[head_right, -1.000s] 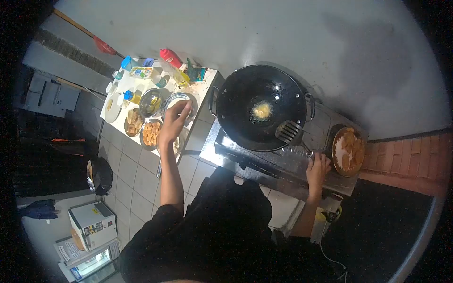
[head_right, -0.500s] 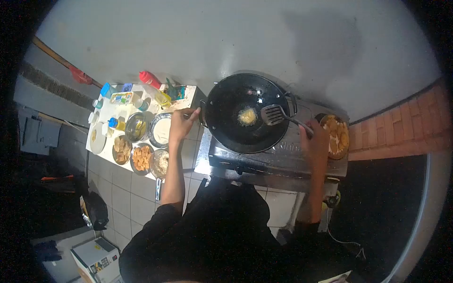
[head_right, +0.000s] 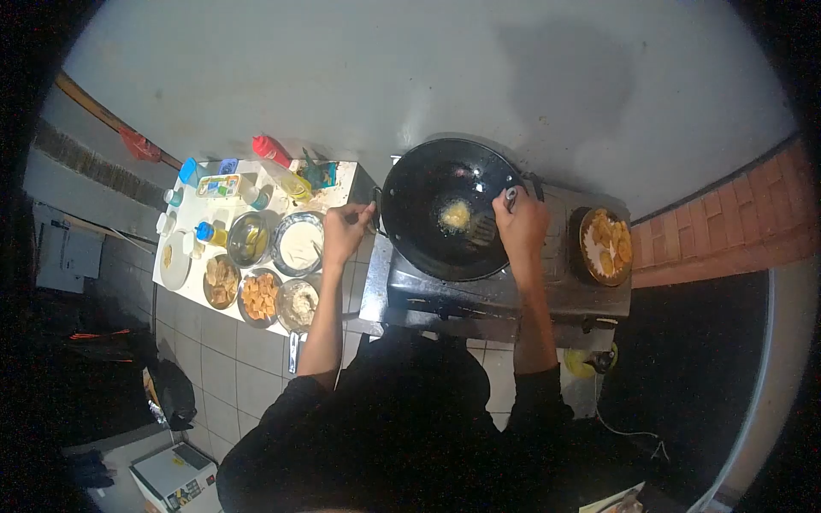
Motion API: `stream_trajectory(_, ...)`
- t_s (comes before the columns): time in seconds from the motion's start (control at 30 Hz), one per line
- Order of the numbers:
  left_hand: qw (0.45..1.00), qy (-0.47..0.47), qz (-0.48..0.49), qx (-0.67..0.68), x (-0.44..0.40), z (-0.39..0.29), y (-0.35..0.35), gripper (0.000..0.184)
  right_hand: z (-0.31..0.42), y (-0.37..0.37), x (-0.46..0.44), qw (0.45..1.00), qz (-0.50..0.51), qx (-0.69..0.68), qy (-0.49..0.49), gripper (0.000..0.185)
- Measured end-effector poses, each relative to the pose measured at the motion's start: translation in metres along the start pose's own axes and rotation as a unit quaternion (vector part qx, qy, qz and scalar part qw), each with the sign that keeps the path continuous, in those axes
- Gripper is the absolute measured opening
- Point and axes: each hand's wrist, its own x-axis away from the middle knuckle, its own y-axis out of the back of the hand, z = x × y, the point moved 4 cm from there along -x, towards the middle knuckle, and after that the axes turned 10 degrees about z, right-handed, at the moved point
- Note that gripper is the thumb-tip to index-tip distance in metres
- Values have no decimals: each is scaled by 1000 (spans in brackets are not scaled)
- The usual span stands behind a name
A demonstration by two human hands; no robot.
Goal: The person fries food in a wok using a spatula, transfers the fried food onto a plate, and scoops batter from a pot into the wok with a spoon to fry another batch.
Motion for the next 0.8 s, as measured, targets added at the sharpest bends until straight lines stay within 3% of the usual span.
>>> stream_trajectory(0.07,1000,11,7,-6,-2,-1,1,25,7,10,-2,996,-65,-59,17,21)
stream_trajectory(0.27,1000,8,18,-15,-4,-1,2,25,2,13,-2,998,-9,-42,40,22)
stream_trajectory(0.5,999,-5,27,-24,-4,-1,1,27,2,21,-2,994,-34,-106,6,26)
stream_trajectory(0.57,999,17,43,-23,-4,-4,3,27,3,15,-1,998,21,-54,30,27)
stream_trajectory(0.8,997,19,74,-28,0,-9,7,29,2,19,-2,997,7,-81,4,27)
